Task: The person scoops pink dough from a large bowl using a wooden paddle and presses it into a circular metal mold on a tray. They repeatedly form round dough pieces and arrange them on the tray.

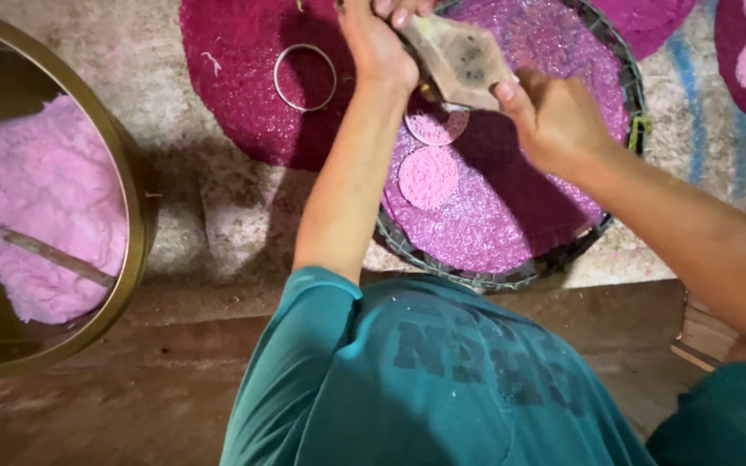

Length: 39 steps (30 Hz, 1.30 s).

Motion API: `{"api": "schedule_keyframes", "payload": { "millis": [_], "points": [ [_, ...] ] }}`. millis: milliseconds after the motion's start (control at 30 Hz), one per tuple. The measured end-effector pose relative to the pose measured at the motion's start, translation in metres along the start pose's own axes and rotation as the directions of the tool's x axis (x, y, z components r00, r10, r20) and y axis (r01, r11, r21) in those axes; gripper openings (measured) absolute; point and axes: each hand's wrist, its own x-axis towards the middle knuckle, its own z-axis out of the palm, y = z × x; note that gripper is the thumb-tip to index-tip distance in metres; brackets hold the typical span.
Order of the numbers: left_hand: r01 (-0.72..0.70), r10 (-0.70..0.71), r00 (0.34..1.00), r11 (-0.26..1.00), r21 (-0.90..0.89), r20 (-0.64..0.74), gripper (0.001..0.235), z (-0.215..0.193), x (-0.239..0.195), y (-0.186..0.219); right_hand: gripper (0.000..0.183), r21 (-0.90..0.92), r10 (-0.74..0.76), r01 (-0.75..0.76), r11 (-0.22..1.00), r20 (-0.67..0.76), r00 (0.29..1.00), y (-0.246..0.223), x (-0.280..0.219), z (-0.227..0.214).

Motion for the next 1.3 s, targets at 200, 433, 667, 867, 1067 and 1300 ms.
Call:
{"api": "schedule_keyframes", "payload": {
  "millis": [200, 433, 667, 867, 1067, 1300],
  "points": [
    [0.099, -0.076, 0.976, 0.989, 0.109, -0.206, 0.034, -0.007, -0.026, 0.004, 0.063, -0.064, -0.029, 0.035, 0.997, 0.084, 0.996, 0.023, -0.007, 0.021],
    [0.213, -0.321, 0.925, 0.881, 0.422, 0.204, 0.018, 0.042, -0.042, -0.015, 0.080, -0.118, 0.126, -0.128, 0.985, -0.031, 0.992, 0.042, -0.038, -0.058],
    [-0.408, -0.642, 0.536, 0.372, 0.834, 0.548, 0.031, 0.169, -0.128, 0.064, 0.073, -0.286, -0.312, 0.283, 0.915, -0.059, 0.948, -0.009, -0.141, -0.130],
    [-0.380, -0.857, 0.397, 0.171, 0.909, 0.327, 0.031, 0.228, -0.258, 0.137, 0.061, -0.331, -0.955, 0.901, 0.280, -0.002, 0.296, -0.104, -0.164, -0.136],
    [-0.416, -0.925, 0.352, -0.018, 0.909, 0.143, 0.034, 0.250, -0.317, 0.192, 0.050, 0.223, -0.925, 0.914, 0.339, 0.256, 0.280, -0.133, -0.178, -0.098],
    [-0.577, -0.901, 0.424, -0.186, 0.795, 0.096, 0.023, 0.226, -0.356, 0.301, 0.044, 0.576, -0.902, 0.704, 0.415, 0.362, 0.236, -0.168, -0.209, -0.018]
  ]
}}
